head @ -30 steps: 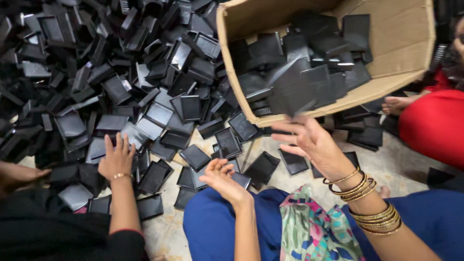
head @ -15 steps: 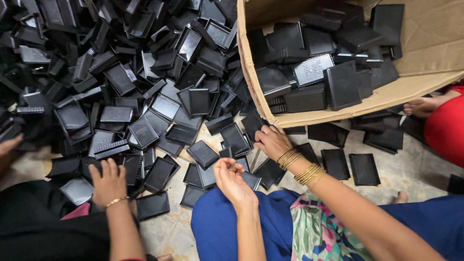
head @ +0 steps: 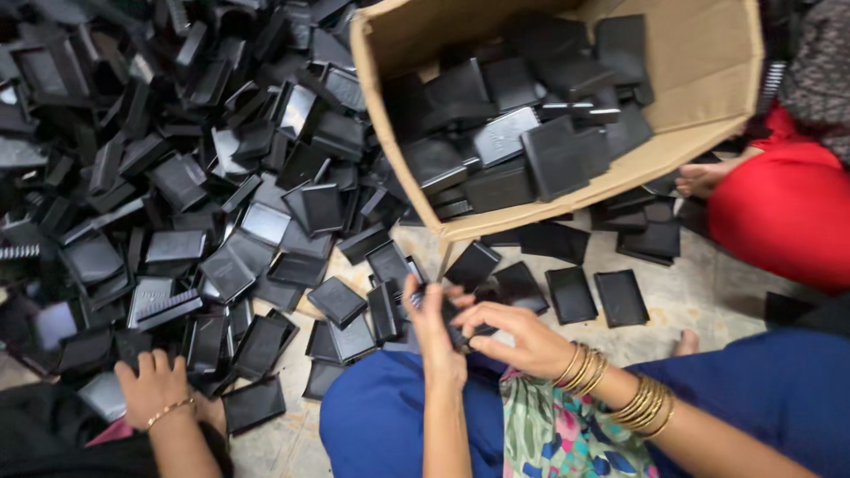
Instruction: The person sits on the floor and repeatedly picks up small black plastic combs from a large pile, opens them to inspect the interior, and places them into a cardboard box. The action is continuous and repetitive, with the person handling the combs one at a time.
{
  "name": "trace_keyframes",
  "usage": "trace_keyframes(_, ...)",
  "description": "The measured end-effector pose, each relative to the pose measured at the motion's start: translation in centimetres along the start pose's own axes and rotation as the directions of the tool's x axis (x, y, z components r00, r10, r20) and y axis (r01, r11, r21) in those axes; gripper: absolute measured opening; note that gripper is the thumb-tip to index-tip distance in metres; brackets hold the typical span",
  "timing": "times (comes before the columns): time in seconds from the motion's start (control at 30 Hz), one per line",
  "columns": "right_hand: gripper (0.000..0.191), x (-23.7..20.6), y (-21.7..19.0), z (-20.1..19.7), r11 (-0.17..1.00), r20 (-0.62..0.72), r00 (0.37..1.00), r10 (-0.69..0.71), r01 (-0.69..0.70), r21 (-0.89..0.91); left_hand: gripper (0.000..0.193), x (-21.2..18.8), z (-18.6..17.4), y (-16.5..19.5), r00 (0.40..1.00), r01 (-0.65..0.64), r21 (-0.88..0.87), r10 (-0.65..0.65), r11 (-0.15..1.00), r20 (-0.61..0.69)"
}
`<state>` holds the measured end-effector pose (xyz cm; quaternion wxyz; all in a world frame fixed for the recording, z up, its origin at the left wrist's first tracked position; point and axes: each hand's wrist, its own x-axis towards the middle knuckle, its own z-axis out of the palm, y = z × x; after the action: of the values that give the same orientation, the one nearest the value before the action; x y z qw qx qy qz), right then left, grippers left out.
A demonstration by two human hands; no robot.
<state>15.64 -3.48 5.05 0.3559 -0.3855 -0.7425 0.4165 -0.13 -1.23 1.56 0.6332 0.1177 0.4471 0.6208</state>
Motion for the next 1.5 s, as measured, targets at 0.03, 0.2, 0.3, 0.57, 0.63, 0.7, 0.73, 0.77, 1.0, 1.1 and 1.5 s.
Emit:
trace_keyframes(0.03, 0.018, -0.5, -0.1, 0.2, 0.991, -0.006, 0.991, -0.132, 0.132, 0.024, 0.061, 0.0, 0.0, 0.1, 0.995, -0.093, -0.022, 0.092, 0.995, -0.027)
trace_keyframes(0.2, 0.031, -0.8, 2.7, 1.1, 0.791, 0.078, 0.994, -0.077, 0.108, -0.603, 0.058, 0.7, -2.3, 1.2, 0.97, -0.179, -0.141, 0.151, 0.974, -0.191)
trace_keyframes(0.3, 0.031, -1.4, 5.4, 1.8, 0.743, 0.105, 0.994, 0.028, 0.05, -0.667, 0.06, 0.8, -3.2, 1.1, 0.98, -0.164, -0.185, 0.139, 0.969, -0.142)
trace_keyframes(0.57, 0.029, -2.8, 11.5, -1.8, 0.877, -0.229, 0.863, 0.449, -0.475, -0.071, 0.057, 0.2, -3.1, -0.1, 0.988, -0.133, -0.179, 0.118, 0.975, -0.096)
trace_keyframes(0.63, 0.035, -3.2, 11.7, -3.6, 0.896, -0.356, 0.898, 0.261, -0.362, -0.257, 0.058, 0.1, -2.9, -0.4, 0.991, -0.13, -0.179, 0.128, 0.975, -0.025)
trace_keyframes(0.7, 0.049, -3.6, 11.0, -4.6, 0.777, -0.417, 0.902, 0.114, -0.342, -0.528, 0.059, 0.1, -2.6, -0.7, 0.992, -0.118, -0.171, 0.125, 0.978, 0.033)
trace_keyframes(0.73, 0.057, -3.7, 10.3, -4.7, 0.689, -0.429, 0.903, 0.036, -0.333, -0.644, 0.059, 0.0, -2.4, -0.9, 0.992, -0.104, -0.161, 0.114, 0.982, 0.055)
trace_keyframes(0.77, 0.06, -3.8, 9.6, -4.6, 0.682, -0.402, 0.907, 0.126, -0.373, -0.629, 0.059, -0.1, -2.2, -1.0, 0.992, -0.089, -0.15, 0.101, 0.985, 0.078)
trace_keyframes(1.0, 0.076, -2.4, 5.1, -0.3, 0.416, -0.352, 0.876, 0.329, -0.469, -0.779, 0.057, -1.1, -1.0, -1.8, 0.968, -0.144, -0.028, 0.146, 0.989, 0.206)
trace_keyframes(1.1, 0.068, -2.2, 5.2, 0.0, 0.384, -0.342, 0.854, 0.392, -0.49, -0.783, 0.058, -1.3, -0.6, -1.7, 0.976, -0.144, 0.024, 0.138, 0.989, 0.17)
trace_keyframes(1.5, 0.071, -2.8, 4.6, -0.8, 0.652, -0.326, 0.912, 0.251, -0.408, -0.64, 0.055, -0.1, -2.4, -3.2, 0.978, -0.095, -0.068, 0.105, 0.993, 0.178)
